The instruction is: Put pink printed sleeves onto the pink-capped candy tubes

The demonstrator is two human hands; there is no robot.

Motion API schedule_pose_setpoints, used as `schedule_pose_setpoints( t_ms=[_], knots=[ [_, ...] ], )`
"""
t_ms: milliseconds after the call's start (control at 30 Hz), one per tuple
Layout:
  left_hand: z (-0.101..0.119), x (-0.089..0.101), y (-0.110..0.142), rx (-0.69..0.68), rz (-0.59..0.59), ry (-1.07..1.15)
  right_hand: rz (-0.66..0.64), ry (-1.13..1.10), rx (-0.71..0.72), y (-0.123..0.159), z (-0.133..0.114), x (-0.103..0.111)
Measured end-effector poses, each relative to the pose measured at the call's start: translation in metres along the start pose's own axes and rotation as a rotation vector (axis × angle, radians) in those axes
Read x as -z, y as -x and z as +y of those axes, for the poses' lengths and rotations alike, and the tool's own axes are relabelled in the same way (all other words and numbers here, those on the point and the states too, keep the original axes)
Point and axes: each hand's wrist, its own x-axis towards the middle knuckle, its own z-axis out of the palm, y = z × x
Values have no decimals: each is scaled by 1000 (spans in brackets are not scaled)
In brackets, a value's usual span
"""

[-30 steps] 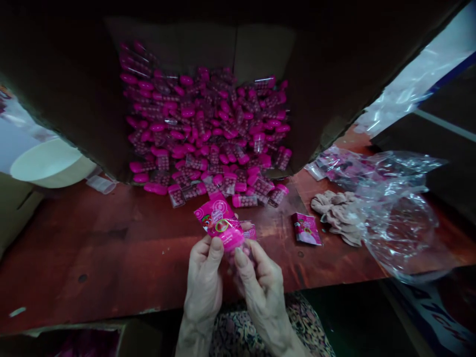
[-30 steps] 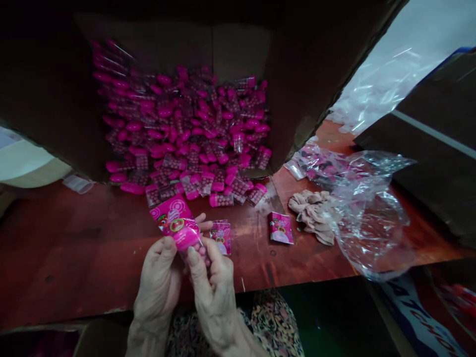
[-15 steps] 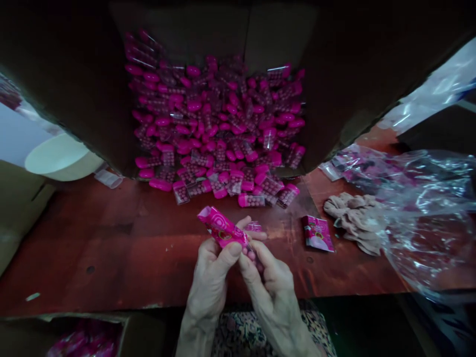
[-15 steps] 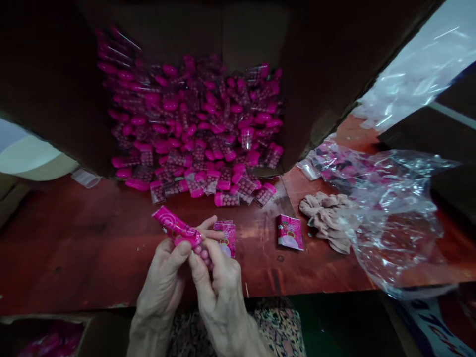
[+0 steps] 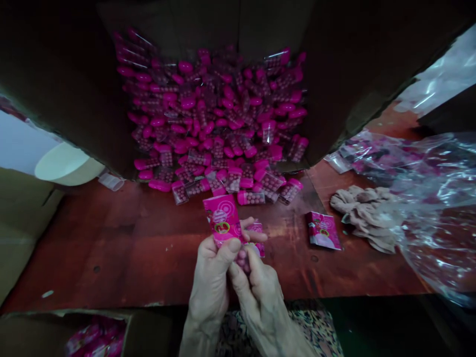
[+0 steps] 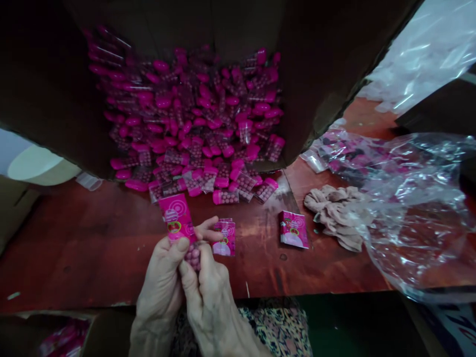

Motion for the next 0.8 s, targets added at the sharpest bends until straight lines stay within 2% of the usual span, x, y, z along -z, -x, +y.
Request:
schedule_pose_setpoints(
  t_ms=[100, 233, 433, 800],
  knots=[
    [-5, -6, 1, 57, -1, 2, 30, -8, -20, 0, 4, 7],
    [-9, -8, -1, 47, 51, 67, 13, -43, -143, 2, 16, 12],
    [-15, -10, 3, 12, 181, 37, 49, -232, -276, 10, 24, 3],
    [-24, -11, 15, 8, 185, -28, 174, -300, -296, 16, 22, 0]
  ],
)
